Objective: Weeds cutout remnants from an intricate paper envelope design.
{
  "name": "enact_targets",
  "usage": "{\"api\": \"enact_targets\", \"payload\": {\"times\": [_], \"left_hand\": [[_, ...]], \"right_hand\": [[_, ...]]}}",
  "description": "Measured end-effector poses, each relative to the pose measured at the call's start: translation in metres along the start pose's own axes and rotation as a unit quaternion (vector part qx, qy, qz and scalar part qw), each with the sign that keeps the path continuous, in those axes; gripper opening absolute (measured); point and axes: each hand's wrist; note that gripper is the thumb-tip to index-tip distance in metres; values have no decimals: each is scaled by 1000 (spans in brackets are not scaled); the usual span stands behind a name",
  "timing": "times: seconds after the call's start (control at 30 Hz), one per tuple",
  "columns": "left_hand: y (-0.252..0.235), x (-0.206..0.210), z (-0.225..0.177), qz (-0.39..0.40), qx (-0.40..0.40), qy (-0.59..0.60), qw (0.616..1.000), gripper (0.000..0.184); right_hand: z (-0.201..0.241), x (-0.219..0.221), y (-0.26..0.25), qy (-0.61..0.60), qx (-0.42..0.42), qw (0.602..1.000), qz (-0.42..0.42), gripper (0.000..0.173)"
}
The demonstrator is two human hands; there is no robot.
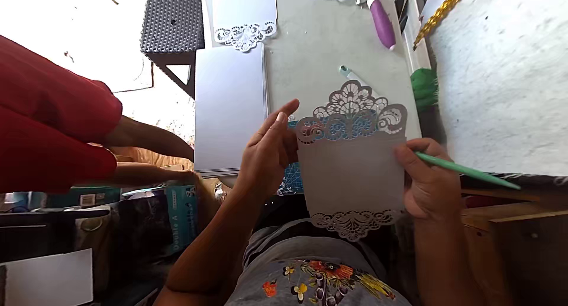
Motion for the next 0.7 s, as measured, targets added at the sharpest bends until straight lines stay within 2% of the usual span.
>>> {"api": "enact_targets", "payload": {"times": [0.1, 0.17, 0.23, 0.37, 0.6, 0.7], "left_hand": [[8, -2, 5, 37, -3, 10, 999, 55], [13, -3, 7, 45, 13, -1, 999, 53], [20, -2, 9, 31, 45, -24, 998, 40], [27, 3, 7, -22, 54, -40, 998, 54], [32, -2, 10, -39, 37, -24, 998, 42], [35, -1, 9, -28, 38, -19, 999, 48]], "right_hand": [[-1, 4, 13, -25, -5, 999, -32, 12], [0, 7, 21, -27, -6, 999, -42, 14], [1, 9, 29, -26, -8, 999, -44, 14], [3, 14, 41, -31, -15, 999, -38, 15], [11, 16, 44, -18, -22, 999, 21, 12], [13, 23, 36, 37, -53, 998, 14, 12]]}}
Point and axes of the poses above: each hand's wrist, its own y-axis away from the middle knuckle, its own x-axis out of the palm, z = x × y, and after that the axes turned 4 degrees about -x, right-handed
